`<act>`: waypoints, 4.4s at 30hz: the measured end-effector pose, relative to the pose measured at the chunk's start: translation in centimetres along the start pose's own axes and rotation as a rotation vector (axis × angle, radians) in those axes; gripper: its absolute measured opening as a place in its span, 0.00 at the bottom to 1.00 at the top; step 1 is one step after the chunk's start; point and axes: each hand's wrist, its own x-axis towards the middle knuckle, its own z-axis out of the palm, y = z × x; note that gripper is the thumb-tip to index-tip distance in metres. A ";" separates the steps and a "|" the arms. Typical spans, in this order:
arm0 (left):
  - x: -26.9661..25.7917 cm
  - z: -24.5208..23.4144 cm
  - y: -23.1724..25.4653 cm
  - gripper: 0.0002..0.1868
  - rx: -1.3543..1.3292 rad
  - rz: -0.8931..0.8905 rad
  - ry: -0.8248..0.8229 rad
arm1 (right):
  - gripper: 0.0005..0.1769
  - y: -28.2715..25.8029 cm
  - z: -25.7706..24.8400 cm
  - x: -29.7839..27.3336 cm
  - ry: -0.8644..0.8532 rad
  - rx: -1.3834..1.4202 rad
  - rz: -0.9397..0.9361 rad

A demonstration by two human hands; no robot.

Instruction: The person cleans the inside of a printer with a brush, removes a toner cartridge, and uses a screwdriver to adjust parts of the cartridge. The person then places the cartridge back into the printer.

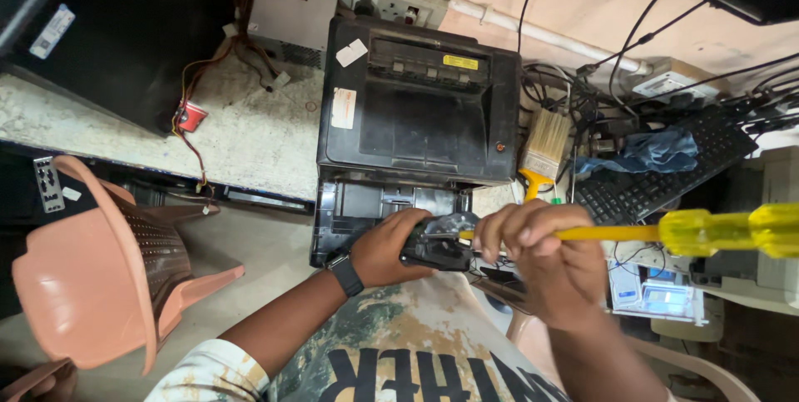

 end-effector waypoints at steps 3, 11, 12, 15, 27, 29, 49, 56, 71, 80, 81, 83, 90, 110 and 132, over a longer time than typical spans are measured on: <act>-0.1 0.0 0.1 0.48 0.009 -0.019 0.013 | 0.15 1.8 1.4 0.6 -0.024 0.064 -0.062; 0.2 0.2 0.2 0.49 0.061 0.013 0.100 | 0.27 2.9 3.0 2.1 -0.075 0.070 -0.076; 0.2 0.2 0.2 0.49 0.062 0.019 0.100 | 0.29 2.9 3.1 2.3 -0.085 0.067 -0.087; 0.2 0.1 -0.1 0.48 0.056 0.029 0.086 | 0.31 2.8 3.1 2.7 -0.070 0.090 -0.081; 0.3 0.2 -0.4 0.48 0.062 0.018 0.064 | 0.35 2.8 1.1 5.0 -0.317 0.143 0.011; 0.3 0.2 -0.5 0.49 0.064 0.023 0.055 | 0.32 3.3 0.7 5.3 -0.391 0.270 0.043; 0.6 -0.2 -0.3 0.48 -0.005 0.003 0.026 | 0.16 2.8 0.0 2.8 0.052 -0.011 -0.180; 0.7 -0.2 -0.2 0.49 0.035 -0.026 0.025 | 0.14 3.1 -0.4 2.6 0.048 0.079 -0.147; 0.6 0.3 -1.0 0.52 0.068 -0.054 0.050 | 0.21 3.5 0.0 1.6 0.185 -0.268 -0.157; 0.4 0.4 -0.8 0.50 0.082 -0.037 0.064 | 0.13 2.5 0.3 1.4 0.107 -0.172 -0.097; 0.4 0.4 -0.8 0.50 0.075 -0.040 0.064 | 0.12 2.4 0.4 1.3 0.104 -0.192 -0.095; 0.4 0.4 -0.9 0.50 0.060 -0.047 0.062 | 0.11 2.3 0.6 1.1 0.097 -0.152 -0.066; 0.5 0.6 -0.7 0.52 0.112 -0.077 0.086 | 0.14 2.5 1.1 1.1 0.133 -0.075 -0.084; 0.2 0.8 -0.8 0.55 0.149 -0.113 0.090 | 0.15 1.8 0.3 0.8 0.285 -0.551 -0.125; -0.2 1.1 -0.8 0.54 0.170 -0.106 0.094 | 0.10 0.0 2.1 1.1 0.231 -0.676 -0.141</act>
